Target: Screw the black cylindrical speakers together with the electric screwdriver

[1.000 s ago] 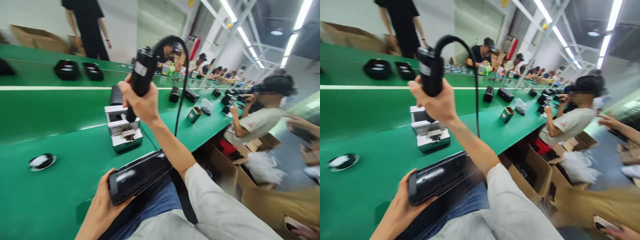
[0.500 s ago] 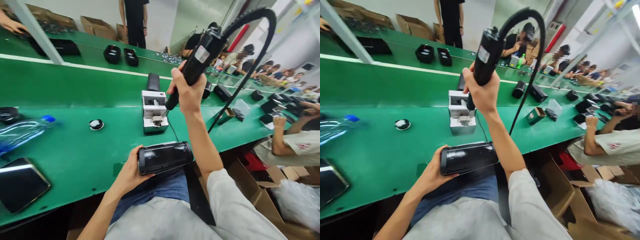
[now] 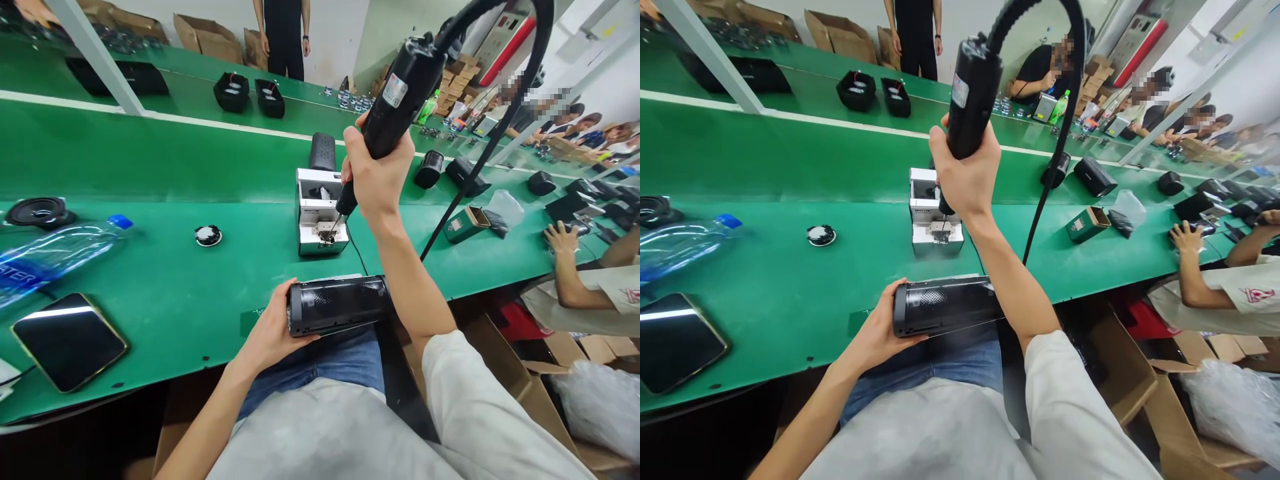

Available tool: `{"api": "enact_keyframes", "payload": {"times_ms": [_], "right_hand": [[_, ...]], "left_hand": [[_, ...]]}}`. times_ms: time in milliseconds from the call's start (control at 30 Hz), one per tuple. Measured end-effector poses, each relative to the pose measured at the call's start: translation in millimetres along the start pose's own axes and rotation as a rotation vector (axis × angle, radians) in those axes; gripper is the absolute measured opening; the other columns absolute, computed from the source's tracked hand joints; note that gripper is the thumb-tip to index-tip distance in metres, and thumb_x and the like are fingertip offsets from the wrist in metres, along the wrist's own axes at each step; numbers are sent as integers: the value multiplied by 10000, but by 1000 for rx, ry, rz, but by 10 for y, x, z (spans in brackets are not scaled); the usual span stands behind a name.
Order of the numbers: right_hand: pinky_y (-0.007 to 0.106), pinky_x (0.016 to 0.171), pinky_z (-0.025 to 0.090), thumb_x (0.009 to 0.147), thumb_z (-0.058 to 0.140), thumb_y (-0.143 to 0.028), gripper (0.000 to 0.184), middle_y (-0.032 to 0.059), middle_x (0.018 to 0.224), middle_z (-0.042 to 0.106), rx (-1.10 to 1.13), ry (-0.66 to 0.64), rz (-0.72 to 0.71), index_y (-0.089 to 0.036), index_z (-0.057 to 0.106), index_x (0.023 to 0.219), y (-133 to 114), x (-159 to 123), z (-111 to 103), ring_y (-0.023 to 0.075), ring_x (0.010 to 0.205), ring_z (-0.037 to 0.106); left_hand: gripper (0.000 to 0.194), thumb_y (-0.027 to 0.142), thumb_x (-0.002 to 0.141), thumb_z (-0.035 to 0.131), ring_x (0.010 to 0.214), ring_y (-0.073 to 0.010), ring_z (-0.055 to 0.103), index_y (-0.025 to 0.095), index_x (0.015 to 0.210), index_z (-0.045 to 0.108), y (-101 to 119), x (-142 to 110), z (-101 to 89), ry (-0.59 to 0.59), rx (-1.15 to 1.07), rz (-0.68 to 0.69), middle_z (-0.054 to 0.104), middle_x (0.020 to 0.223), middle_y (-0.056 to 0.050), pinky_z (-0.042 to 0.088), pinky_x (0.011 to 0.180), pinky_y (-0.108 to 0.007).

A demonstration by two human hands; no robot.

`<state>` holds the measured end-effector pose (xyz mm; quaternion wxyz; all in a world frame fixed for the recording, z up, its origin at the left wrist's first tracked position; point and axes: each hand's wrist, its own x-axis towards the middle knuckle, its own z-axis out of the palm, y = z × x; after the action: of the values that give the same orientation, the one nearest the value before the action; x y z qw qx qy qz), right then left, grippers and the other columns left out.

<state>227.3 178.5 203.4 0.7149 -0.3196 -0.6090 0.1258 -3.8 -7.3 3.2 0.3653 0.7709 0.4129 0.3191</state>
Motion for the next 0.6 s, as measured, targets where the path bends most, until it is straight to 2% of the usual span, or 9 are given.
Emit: {"api": "enact_keyframes", "payload": {"times_ms": [100, 200, 267, 333, 400, 467, 533, 600], "right_hand": [[217, 465, 404, 1009, 757, -717, 503, -104, 727, 496, 69, -25, 29, -257, 558, 1049, -111, 14, -13, 12, 487, 473], [244, 469, 408, 953, 810, -743, 537, -121, 651, 447, 117, -179, 80, -263, 578, 1015, -254, 4, -33, 14, 467, 469], [258, 464, 409, 944, 804, -761, 540, -127, 618, 416, 129, -257, 85, -271, 586, 1010, -271, -22, -47, 23, 447, 475], [260, 445, 376, 928, 840, -745, 536, -134, 596, 405, 165, -244, 58, -275, 596, 1009, -218, -57, -66, 17, 427, 453], [266, 428, 338, 928, 898, -650, 473, -132, 586, 432, 231, -199, 35, -278, 617, 1005, -172, -91, -101, 4, 420, 439], [276, 408, 310, 948, 923, -478, 326, -123, 570, 470, 308, -173, 30, -288, 662, 994, -244, -119, -154, 1, 403, 435], [283, 377, 279, 936, 896, -285, 170, -112, 548, 474, 369, -145, 44, -303, 728, 959, -506, -149, -220, 14, 373, 422], [270, 356, 262, 877, 850, -165, 162, -103, 538, 439, 390, -101, 78, -313, 784, 888, -938, -190, -292, 31, 369, 408]], "left_hand": [[1130, 422, 838, 975, 1529, -449, 606, 289, 1691, 245, 1, 6, 1, -6, -3, 6, 516, 1631, -211, 537, 1259, -641], [1133, 430, 836, 971, 1524, -450, 608, 274, 1693, 248, 10, 10, -1, -1, -7, 18, 514, 1633, -217, 538, 1259, -638], [1146, 431, 827, 977, 1519, -450, 612, 269, 1697, 249, 16, 12, -2, 2, -9, 18, 514, 1636, -219, 542, 1257, -629], [1163, 427, 817, 986, 1520, -453, 611, 267, 1702, 248, 20, 12, -1, 4, -2, 12, 510, 1643, -221, 547, 1253, -624], [1176, 416, 817, 990, 1524, -455, 606, 269, 1713, 242, 20, 13, 1, 1, 12, 14, 498, 1657, -222, 554, 1248, -621], [1204, 401, 815, 998, 1532, -453, 598, 270, 1730, 225, 16, 15, 6, 4, 20, 35, 487, 1669, -226, 552, 1254, -620], [1244, 394, 821, 1001, 1555, -457, 576, 259, 1758, 192, 11, 20, 14, 10, 25, 64, 477, 1683, -238, 530, 1278, -629], [1298, 405, 830, 999, 1586, -472, 540, 235, 1788, 139, 4, 28, 25, 20, 26, 94, 466, 1696, -256, 506, 1299, -651]]}}
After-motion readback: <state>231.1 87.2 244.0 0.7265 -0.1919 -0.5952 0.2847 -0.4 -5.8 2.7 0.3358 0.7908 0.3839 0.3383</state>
